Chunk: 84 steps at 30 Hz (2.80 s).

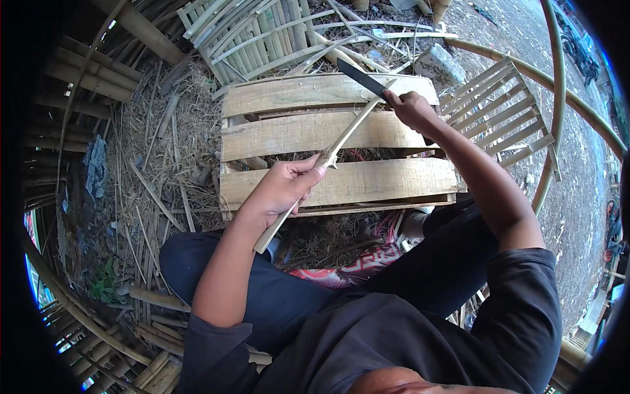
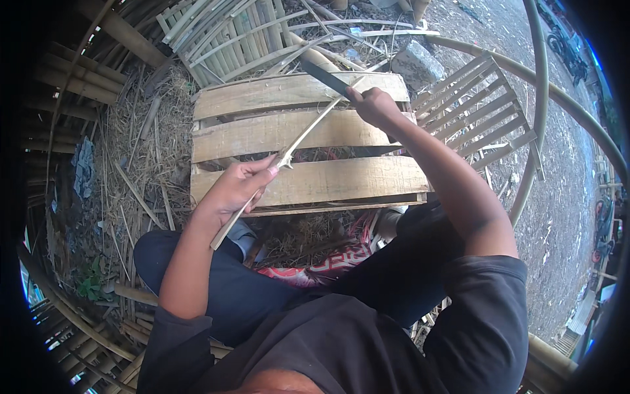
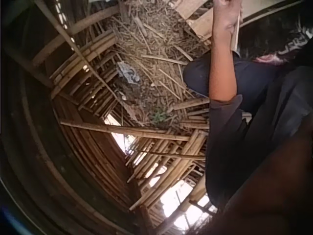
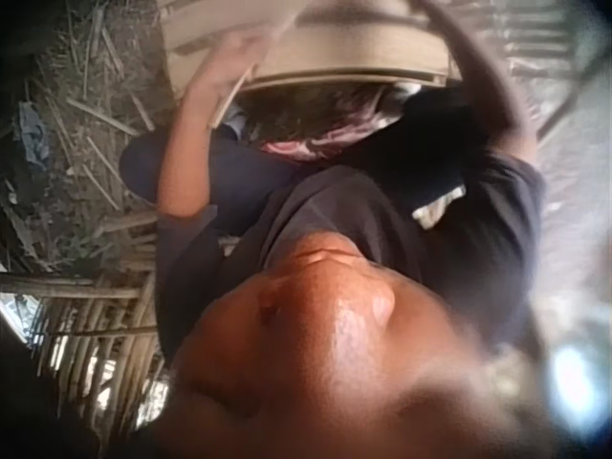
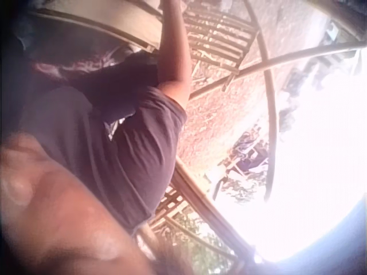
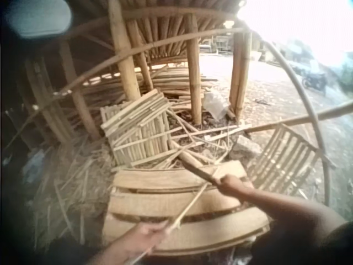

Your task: The person carves a piece of bamboo by hand using a knife, shaving off thin strips and smoothing the surface while sitting in a workshop area.

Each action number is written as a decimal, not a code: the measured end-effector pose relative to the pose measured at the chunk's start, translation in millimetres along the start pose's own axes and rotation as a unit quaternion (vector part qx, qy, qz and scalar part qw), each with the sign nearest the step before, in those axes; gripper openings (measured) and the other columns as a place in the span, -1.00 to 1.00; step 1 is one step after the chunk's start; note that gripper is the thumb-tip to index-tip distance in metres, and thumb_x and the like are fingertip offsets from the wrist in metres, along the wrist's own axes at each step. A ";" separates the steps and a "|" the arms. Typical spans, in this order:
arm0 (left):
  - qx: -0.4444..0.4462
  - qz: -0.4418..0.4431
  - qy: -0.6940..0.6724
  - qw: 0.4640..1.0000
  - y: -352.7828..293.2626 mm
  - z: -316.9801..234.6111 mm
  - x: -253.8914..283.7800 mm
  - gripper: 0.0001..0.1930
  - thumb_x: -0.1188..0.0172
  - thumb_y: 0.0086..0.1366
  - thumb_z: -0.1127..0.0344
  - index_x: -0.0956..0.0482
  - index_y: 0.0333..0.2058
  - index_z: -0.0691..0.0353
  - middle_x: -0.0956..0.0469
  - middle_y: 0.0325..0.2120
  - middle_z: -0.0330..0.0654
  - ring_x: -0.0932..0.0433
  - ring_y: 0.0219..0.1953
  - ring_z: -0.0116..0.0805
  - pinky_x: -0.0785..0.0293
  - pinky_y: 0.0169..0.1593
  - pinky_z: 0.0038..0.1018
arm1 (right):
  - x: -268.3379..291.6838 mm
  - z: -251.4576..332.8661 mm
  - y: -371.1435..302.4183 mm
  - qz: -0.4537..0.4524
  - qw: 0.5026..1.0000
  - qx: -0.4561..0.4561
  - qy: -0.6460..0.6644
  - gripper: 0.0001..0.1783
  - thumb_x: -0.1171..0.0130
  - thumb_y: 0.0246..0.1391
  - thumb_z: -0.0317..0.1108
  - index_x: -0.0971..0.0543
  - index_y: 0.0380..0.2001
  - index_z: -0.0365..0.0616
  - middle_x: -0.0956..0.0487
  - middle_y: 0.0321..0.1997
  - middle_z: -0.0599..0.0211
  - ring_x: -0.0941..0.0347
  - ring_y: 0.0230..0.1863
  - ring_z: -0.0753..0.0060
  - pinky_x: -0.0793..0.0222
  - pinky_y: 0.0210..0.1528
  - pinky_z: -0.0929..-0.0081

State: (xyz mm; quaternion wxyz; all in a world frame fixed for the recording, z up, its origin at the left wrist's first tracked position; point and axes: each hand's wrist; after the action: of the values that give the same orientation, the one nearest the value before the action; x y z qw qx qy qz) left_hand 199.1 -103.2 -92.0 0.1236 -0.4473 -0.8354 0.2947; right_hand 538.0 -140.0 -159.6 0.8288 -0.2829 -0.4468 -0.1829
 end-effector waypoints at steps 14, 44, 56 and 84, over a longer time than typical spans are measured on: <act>-0.012 0.027 -0.059 0.998 1.5 7.9 8.0 -0.43 -0.15 0.43 0.09 -0.35 0.29 0.27 -0.23 -0.67 -0.47 -0.18 -0.71 -0.72 -0.22 -0.67 -0.69 | 12.2 -5.6 11.3 0.064 0.994 -0.088 0.032 -0.10 0.22 0.29 0.38 -0.61 -0.43 -0.39 -0.57 -0.52 0.04 -0.55 -0.50 0.20 -0.48 -0.41 0.17; 0.033 0.060 -0.127 0.990 -12.6 -14.6 3.2 -0.64 -0.03 0.49 0.16 -0.42 0.12 0.25 -0.18 -0.69 -0.48 -0.10 -0.78 -0.76 -0.05 -0.72 -0.70 | -2.4 18.5 -5.6 -0.051 0.998 -0.016 -0.017 -0.17 0.29 0.34 0.25 -0.64 -0.25 -0.39 -0.63 -0.27 -0.32 -0.58 -0.11 -0.32 -0.44 0.03 -0.02; 0.046 0.040 -0.137 0.989 -19.0 -12.2 2.0 -0.69 -0.03 0.49 0.18 -0.42 0.03 0.29 -0.22 -0.69 -0.46 -0.12 -0.80 -0.75 -0.09 -0.73 -0.72 | -8.2 16.3 0.1 -0.005 0.997 -0.073 0.024 -0.11 0.32 0.32 0.32 -0.62 -0.26 -0.42 -0.64 -0.35 -0.16 -0.64 -0.28 -0.06 -0.50 -0.13 0.05; 0.016 -0.001 -0.086 0.996 -24.0 4.5 -5.2 -0.51 -0.09 0.46 0.21 -0.33 0.27 0.29 -0.19 -0.67 -0.49 -0.12 -0.73 -0.76 -0.12 -0.70 -0.71 | -4.8 57.0 -47.3 0.029 0.998 0.020 -0.050 -0.16 0.34 0.36 0.27 -0.65 -0.31 -0.33 -0.65 -0.30 -0.18 -0.61 -0.13 -0.17 -0.43 0.02 -0.02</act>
State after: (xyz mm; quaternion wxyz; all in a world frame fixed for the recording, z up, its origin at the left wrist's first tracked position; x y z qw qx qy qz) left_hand 183.7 -119.4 -80.9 0.0586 -0.4175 -0.8386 0.3451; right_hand 472.8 -140.3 -124.2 0.8160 -0.2875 -0.4828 -0.1357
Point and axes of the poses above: each hand's wrist, its own y-axis towards the middle knuckle, its own x-axis out of the back of the hand, z = x × y
